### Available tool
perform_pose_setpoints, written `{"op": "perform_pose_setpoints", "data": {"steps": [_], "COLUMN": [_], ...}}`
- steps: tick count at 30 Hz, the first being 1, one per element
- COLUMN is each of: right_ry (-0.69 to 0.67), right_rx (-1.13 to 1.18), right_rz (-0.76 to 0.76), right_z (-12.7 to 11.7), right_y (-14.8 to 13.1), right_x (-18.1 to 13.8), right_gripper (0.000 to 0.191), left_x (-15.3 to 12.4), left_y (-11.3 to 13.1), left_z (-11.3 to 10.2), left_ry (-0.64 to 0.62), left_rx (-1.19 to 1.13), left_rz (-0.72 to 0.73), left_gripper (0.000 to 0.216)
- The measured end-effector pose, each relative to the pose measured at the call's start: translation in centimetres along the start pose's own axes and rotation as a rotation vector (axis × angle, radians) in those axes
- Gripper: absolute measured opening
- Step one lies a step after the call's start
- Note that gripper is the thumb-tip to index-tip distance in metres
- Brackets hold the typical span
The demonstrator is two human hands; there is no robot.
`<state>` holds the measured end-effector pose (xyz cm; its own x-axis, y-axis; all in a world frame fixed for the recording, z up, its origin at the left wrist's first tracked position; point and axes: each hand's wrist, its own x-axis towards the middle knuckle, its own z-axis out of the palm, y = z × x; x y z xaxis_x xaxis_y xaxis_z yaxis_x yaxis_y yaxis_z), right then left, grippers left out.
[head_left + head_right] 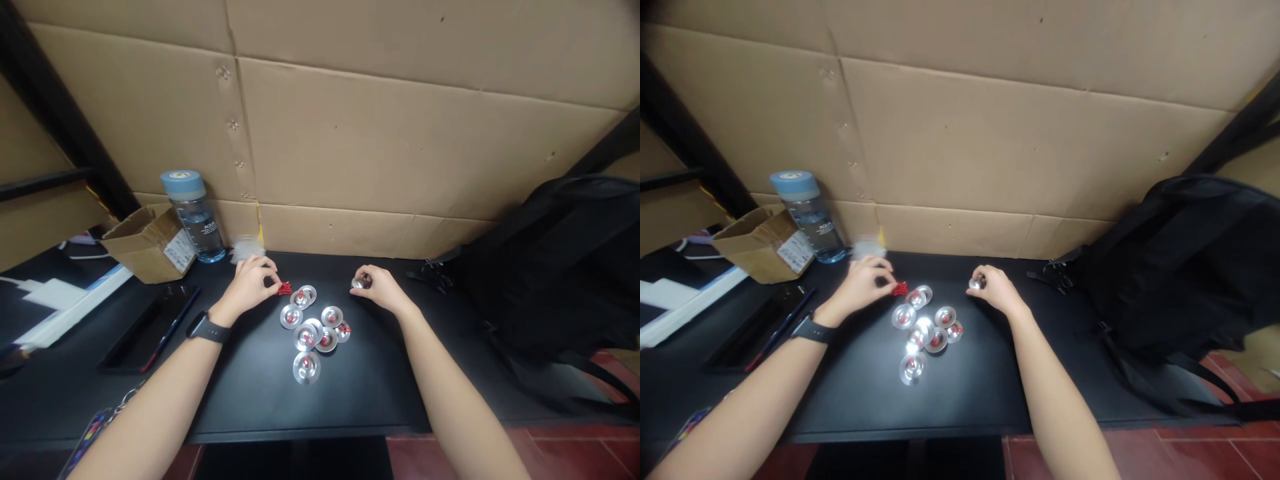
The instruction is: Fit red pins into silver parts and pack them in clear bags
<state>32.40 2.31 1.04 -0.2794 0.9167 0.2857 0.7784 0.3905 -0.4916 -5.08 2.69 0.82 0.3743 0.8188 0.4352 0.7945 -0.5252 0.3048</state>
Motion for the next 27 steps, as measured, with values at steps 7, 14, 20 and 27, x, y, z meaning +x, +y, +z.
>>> {"op": "perform_pose_setpoints", "data": {"steps": [7,14,20,27], "right_ry": [-0.054,-0.073,-0.156,-0.346], "right_rx": [0.026,0.025,-0.014,0.101], "right_rz": [0.031,0.004,-0.140,-0.328], "right_z": [0.0,0.3,-0.7,0.9], "right_y": [1.2,1.3,-1.6,-5.7], "right_x": [-0.1,0.0,-0.7,-1.3], "right_gripper": [0.031,0.025,0.030,0.019], "left_x": [-0.3,-0.1,0.0,-0.2], "left_y": [-0.5,-0.3,0.2,2.6], "left_z": [-0.2,-0.3,-0.5,-0.6], "left_ry": [-0.038,-0.022,-0.003,-0.006], "left_rx": [-0.026,-0.038,-0.058,-0.111], "left_rz": [0.003,-0.024,-0.023,0.073], "left_gripper": [0.017,0.024,0.026,0.024]}}
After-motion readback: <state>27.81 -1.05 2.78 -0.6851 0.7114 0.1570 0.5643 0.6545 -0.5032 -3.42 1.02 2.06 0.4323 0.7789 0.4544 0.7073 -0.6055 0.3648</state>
